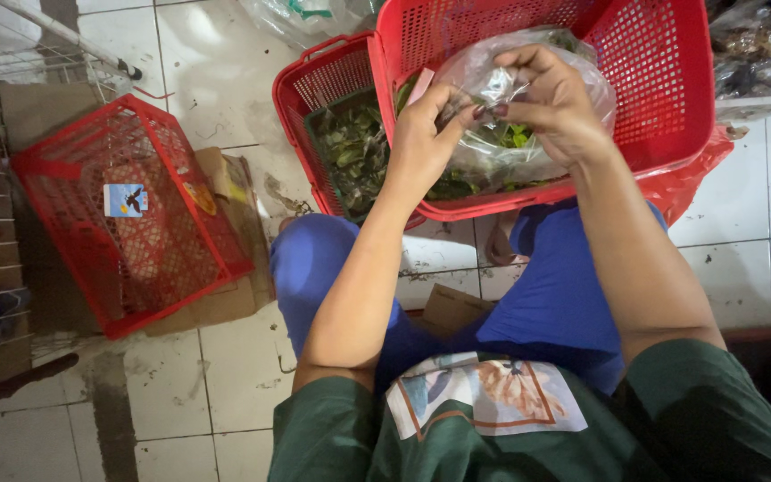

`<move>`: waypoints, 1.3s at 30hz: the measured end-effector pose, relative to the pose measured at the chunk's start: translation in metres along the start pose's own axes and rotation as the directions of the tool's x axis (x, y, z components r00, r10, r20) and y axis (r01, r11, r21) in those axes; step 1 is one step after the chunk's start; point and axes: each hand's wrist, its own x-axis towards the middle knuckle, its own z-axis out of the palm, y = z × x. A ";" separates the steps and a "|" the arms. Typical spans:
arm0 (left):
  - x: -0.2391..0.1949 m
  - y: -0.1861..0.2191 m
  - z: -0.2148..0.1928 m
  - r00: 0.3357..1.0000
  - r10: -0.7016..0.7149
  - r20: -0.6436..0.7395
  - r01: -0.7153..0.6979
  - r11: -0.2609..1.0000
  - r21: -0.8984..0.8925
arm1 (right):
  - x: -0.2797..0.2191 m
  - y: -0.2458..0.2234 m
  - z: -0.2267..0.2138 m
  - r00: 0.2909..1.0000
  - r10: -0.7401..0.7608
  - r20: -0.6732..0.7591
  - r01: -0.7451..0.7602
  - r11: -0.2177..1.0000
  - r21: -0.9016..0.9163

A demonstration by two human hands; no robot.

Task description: The person sorts leaves into a plastic bag, picking them out of one red basket and placing them into a plastic bag inside another red basket by hand.

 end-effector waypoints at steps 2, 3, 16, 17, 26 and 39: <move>0.000 -0.001 0.001 0.998 -0.067 0.010 0.067 0.997 0.029 | -0.001 -0.004 -0.002 0.998 -0.050 -0.027 0.051 0.998 0.029; 0.000 -0.002 0.002 0.995 -0.101 0.014 0.100 0.994 0.043 | -0.002 -0.006 -0.003 0.996 -0.075 -0.042 0.077 0.996 0.042; 0.002 -0.012 0.007 0.997 -0.011 -0.071 0.008 0.999 -0.052 | -0.004 -0.014 -0.015 0.981 -0.140 -0.133 0.147 0.988 0.043; 0.001 -0.013 0.007 0.998 0.001 -0.070 -0.004 0.999 -0.046 | -0.003 -0.013 -0.015 0.979 -0.133 -0.155 0.140 0.989 0.035; 0.000 -0.014 0.007 0.998 -0.045 -0.047 0.042 0.997 -0.072 | -0.003 -0.015 -0.013 0.977 -0.138 -0.165 0.147 0.988 0.046; -0.002 -0.025 0.016 0.986 0.123 -0.111 -0.112 0.989 0.099 | 0.004 0.021 -0.020 0.954 -0.180 -0.239 0.172 0.984 -0.054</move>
